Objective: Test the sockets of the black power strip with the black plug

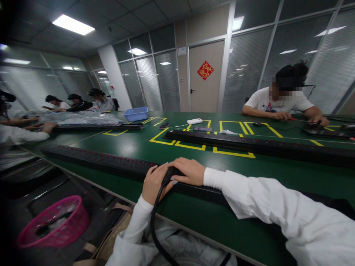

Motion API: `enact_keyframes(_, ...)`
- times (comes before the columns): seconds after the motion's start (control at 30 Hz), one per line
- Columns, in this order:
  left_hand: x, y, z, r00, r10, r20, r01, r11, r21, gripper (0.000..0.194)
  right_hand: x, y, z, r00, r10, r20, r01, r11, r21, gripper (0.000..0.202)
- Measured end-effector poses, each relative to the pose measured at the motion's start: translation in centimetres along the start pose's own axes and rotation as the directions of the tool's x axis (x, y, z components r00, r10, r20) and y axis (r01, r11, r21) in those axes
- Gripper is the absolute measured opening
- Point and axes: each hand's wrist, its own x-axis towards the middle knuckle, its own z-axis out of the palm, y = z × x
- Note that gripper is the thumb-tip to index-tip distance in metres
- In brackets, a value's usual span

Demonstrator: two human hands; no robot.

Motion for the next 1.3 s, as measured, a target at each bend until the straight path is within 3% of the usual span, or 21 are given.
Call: enact_keyframes(1.3, -0.01, -0.29, 0.21, 1.0, 0.023, 0.017, -0.023, 0.999, 0.027, 0.036, 0.0, 0.19, 0.26, 0.999, -0.026, -0.024, 0.026, 1.0, -0.004, 0.039)
